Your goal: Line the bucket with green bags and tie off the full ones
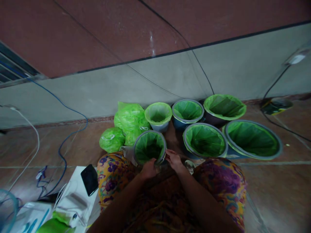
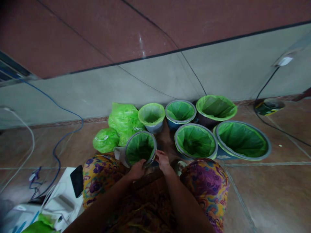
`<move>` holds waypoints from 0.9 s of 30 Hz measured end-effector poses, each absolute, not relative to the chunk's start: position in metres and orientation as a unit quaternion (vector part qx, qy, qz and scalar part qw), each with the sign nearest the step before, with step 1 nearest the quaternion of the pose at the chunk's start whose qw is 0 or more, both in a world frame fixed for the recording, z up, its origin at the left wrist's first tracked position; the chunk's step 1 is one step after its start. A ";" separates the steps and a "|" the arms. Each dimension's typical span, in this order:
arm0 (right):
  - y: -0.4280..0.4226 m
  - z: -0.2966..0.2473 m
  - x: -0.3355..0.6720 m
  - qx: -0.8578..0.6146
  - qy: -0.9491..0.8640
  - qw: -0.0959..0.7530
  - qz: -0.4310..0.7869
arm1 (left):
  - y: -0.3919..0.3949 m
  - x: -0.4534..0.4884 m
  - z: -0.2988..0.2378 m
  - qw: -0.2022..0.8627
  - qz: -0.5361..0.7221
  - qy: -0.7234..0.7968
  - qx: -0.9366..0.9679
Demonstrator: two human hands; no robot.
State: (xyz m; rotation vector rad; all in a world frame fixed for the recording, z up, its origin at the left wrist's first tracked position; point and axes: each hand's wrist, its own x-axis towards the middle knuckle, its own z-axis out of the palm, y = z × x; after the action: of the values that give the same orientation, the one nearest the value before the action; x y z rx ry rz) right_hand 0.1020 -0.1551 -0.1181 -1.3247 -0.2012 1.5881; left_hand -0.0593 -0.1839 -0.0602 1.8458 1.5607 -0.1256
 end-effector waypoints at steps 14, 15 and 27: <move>-0.158 -0.106 0.079 -0.588 -0.139 0.470 0.644 | -0.146 -0.033 -0.047 0.259 -0.032 0.636 0.726; -0.157 -0.105 0.079 -0.594 -0.141 0.467 0.640 | -0.146 -0.032 -0.045 0.246 -0.043 0.626 0.739; -0.156 -0.108 0.079 -0.604 -0.128 0.462 0.637 | -0.145 -0.031 -0.035 0.232 -0.077 0.626 0.741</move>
State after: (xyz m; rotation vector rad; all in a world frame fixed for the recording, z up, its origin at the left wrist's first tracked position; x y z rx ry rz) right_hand 0.0793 -0.1562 -0.1083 -1.4848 -0.3140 1.5654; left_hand -0.0307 -0.1453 -0.0350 2.0355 1.7190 -0.2109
